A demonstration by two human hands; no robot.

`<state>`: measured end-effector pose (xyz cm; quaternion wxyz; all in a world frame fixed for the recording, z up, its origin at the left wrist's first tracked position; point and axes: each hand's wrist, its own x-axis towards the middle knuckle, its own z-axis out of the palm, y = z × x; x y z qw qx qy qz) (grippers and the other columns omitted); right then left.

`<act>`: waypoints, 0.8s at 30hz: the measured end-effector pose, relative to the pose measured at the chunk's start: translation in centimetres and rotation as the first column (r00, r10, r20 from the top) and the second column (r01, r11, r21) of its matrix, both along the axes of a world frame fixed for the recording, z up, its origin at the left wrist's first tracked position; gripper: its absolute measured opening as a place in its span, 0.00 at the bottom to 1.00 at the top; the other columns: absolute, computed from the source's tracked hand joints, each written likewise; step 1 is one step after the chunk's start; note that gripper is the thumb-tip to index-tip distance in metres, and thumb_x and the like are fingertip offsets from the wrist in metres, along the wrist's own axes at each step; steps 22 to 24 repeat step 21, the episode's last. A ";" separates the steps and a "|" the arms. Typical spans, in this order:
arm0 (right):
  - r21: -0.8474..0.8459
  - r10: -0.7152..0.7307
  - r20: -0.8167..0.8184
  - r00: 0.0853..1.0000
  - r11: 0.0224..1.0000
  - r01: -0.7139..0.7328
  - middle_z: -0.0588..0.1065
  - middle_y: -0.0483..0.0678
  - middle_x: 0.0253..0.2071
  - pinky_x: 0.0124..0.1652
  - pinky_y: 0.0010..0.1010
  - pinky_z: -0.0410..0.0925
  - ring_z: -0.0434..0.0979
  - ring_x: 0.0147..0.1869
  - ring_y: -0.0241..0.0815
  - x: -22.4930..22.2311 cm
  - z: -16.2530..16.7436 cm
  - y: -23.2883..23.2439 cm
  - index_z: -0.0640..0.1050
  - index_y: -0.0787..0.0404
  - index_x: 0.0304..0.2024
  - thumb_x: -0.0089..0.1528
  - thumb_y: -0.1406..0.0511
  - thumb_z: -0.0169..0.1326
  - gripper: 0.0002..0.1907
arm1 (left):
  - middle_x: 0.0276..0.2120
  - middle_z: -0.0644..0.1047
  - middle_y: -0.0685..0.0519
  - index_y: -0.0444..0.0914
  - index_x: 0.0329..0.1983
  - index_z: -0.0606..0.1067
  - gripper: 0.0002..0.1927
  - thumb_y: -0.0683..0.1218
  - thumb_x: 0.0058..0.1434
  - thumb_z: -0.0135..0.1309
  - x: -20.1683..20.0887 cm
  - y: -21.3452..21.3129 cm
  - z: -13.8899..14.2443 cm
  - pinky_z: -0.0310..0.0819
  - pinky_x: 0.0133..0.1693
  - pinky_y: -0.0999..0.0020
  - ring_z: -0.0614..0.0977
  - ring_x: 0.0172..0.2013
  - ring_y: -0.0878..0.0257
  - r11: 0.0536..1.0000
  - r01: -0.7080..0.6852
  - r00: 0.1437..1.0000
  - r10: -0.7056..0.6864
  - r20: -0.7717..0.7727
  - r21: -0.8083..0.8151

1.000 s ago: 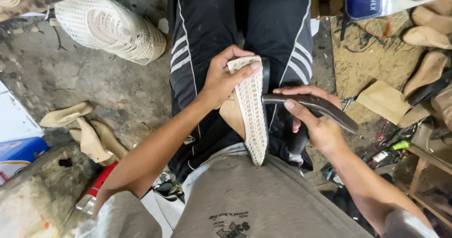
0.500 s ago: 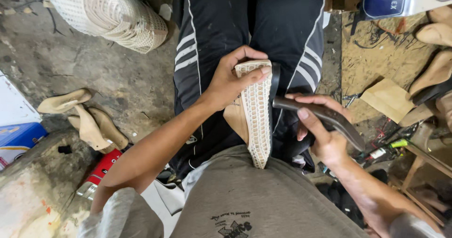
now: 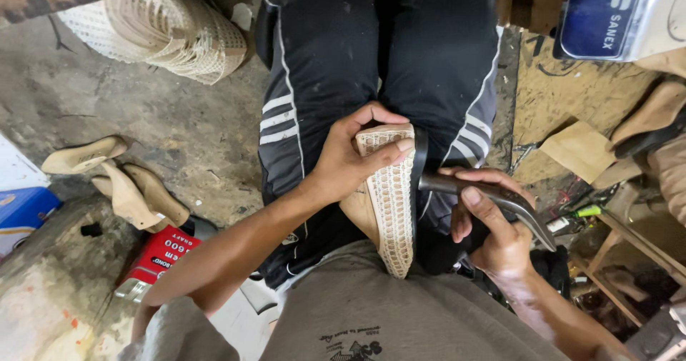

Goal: The person aligns a black rubber sole onto a woven sandal upper and presses the edges by hand. They then use a curved metal tool to press and secure the sole along the perimeter, repeating the process on a second sandal.

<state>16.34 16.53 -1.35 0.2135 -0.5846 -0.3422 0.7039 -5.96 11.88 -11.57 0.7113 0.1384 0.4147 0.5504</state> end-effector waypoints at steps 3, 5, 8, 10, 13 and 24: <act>0.022 0.013 0.024 1.000 1.000 -0.013 0.79 0.68 0.51 0.24 0.28 0.70 0.73 0.23 0.39 -0.3 0.2 0.6 0.76 0.73 0.49 0.65 0.69 0.55 0.13 | 0.45 0.79 0.54 0.34 0.52 0.73 0.13 0.36 0.66 0.60 -0.1 0.2 0.1 0.80 0.51 0.73 0.80 0.47 0.71 1.000 -0.004 1.000 0.004 0.004 0.024; 0.034 0.020 0.033 0.999 0.999 -0.021 0.79 0.68 0.51 0.24 0.28 0.70 0.74 0.23 0.40 -0.7 0.4 0.7 0.76 0.73 0.49 0.65 0.69 0.55 0.13 | 0.45 0.79 0.54 0.33 0.51 0.73 0.12 0.36 0.66 0.60 -0.2 0.2 0.2 0.80 0.50 0.73 0.80 0.47 0.71 1.000 -0.006 1.000 0.006 0.007 0.014; 0.041 0.022 0.044 0.999 0.999 -0.024 0.78 0.68 0.51 0.25 0.28 0.70 0.73 0.24 0.39 -0.9 0.4 1.0 0.76 0.73 0.49 0.65 0.70 0.55 0.13 | 0.44 0.79 0.54 0.33 0.51 0.73 0.12 0.36 0.66 0.60 -0.3 0.1 0.3 0.81 0.49 0.73 0.81 0.46 0.71 1.000 0.005 1.000 -0.005 0.016 -0.011; 0.044 0.036 0.071 0.997 0.998 -0.039 0.78 0.68 0.52 0.26 0.28 0.70 0.73 0.24 0.39 -1.0 0.5 1.2 0.76 0.73 0.49 0.65 0.70 0.55 0.12 | 0.44 0.79 0.54 0.33 0.51 0.73 0.12 0.36 0.66 0.60 -0.3 0.1 0.4 0.81 0.49 0.73 0.81 0.46 0.71 1.000 0.014 1.000 -0.014 0.028 -0.020; 0.044 0.020 0.053 0.998 0.999 -0.022 0.78 0.68 0.51 0.26 0.28 0.70 0.73 0.24 0.39 -1.3 0.4 1.7 0.76 0.73 0.49 0.65 0.70 0.56 0.12 | 0.45 0.79 0.54 0.34 0.52 0.73 0.13 0.36 0.66 0.60 -0.4 0.3 0.5 0.80 0.49 0.73 0.81 0.47 0.71 1.000 0.012 0.999 -0.011 0.050 -0.027; 0.067 0.097 0.059 0.994 0.993 -0.101 0.78 0.70 0.52 0.26 0.29 0.71 0.74 0.25 0.40 -1.7 0.1 3.7 0.76 0.72 0.51 0.67 0.68 0.57 0.14 | 0.43 0.80 0.54 0.35 0.53 0.74 0.15 0.39 0.66 0.63 -0.8 0.3 0.7 0.78 0.51 0.74 0.80 0.46 0.71 0.998 0.060 0.994 -0.063 -0.094 -0.028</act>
